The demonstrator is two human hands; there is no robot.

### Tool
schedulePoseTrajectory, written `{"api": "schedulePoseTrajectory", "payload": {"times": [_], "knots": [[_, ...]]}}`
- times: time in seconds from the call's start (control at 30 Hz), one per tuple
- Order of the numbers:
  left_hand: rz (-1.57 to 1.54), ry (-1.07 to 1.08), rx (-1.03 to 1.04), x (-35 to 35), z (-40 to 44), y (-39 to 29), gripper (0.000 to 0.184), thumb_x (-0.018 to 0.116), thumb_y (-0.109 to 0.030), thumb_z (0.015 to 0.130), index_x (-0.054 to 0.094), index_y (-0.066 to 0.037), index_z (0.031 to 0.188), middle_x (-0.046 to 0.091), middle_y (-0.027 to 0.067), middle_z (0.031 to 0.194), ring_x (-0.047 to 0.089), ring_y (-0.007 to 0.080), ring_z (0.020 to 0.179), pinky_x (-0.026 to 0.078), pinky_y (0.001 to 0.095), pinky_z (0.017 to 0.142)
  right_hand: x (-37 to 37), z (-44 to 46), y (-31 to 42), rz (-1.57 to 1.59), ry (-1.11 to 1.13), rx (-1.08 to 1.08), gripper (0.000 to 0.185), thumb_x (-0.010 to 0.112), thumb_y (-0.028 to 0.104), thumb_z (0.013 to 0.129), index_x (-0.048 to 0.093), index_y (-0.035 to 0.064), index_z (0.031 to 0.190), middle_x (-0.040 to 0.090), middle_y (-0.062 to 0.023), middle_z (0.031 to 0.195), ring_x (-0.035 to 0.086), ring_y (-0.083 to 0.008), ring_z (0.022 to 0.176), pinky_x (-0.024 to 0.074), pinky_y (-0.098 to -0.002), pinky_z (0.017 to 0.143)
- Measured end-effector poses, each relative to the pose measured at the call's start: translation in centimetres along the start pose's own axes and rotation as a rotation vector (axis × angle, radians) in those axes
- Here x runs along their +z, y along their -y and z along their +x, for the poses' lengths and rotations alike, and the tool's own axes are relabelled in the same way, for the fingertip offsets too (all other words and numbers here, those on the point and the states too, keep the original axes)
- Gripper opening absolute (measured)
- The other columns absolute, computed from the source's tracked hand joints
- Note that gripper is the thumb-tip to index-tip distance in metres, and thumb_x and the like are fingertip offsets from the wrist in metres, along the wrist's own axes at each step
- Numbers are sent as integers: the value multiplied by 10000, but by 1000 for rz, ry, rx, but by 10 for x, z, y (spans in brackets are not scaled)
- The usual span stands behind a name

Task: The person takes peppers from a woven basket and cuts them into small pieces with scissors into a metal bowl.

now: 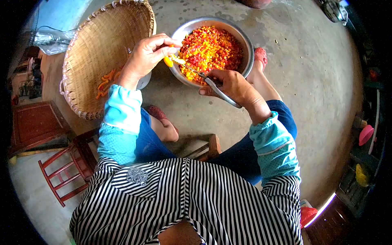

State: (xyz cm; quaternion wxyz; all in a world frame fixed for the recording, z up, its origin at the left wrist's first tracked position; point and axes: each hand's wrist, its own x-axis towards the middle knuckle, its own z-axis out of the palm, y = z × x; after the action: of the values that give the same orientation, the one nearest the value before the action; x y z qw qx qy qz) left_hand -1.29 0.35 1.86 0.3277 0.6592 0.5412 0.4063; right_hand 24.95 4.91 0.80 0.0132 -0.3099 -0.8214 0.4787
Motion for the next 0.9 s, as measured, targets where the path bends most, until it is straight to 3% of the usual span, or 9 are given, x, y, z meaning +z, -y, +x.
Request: {"api": "schedulePoseTrajectory", "payload": {"times": [0.1,0.2,0.27,0.37,0.9], "knots": [[36,-12,22,-2,0,1,118,623,-45,869,676,-21,972,637,7,859,575,72,791,460,216,707,2,0,-7,-34,-43,-85,461,711,425,795,635,35,1028,668,-136,813,636,-229,747,493,-346,699],[-32,8,-2,-4,0,3,118,627,-41,865,677,-21,970,635,10,855,577,76,791,461,218,706,0,-2,-1,-11,-41,-34,465,709,431,795,635,35,1027,671,-131,817,637,-232,750,497,-346,707],[21,24,-2,-5,0,4,126,634,-48,857,686,-48,972,685,36,927,628,102,843,514,250,755,2,-2,-2,13,-35,-24,472,706,437,795,634,33,1028,672,-136,825,642,-236,764,499,-350,714],[-25,31,-8,-5,-1,1,117,631,-45,862,677,-18,966,625,12,839,579,83,793,464,225,710,0,-2,1,-1,-15,-3,491,702,453,792,632,31,1033,676,-144,841,651,-247,793,503,-357,731],[-33,67,-34,-4,-2,3,114,629,-49,866,677,-35,968,595,-8,802,548,64,744,458,225,680,1,-1,-5,3,7,-38,496,705,469,786,641,37,1019,678,-132,793,648,-243,755,501,-372,719]]}}
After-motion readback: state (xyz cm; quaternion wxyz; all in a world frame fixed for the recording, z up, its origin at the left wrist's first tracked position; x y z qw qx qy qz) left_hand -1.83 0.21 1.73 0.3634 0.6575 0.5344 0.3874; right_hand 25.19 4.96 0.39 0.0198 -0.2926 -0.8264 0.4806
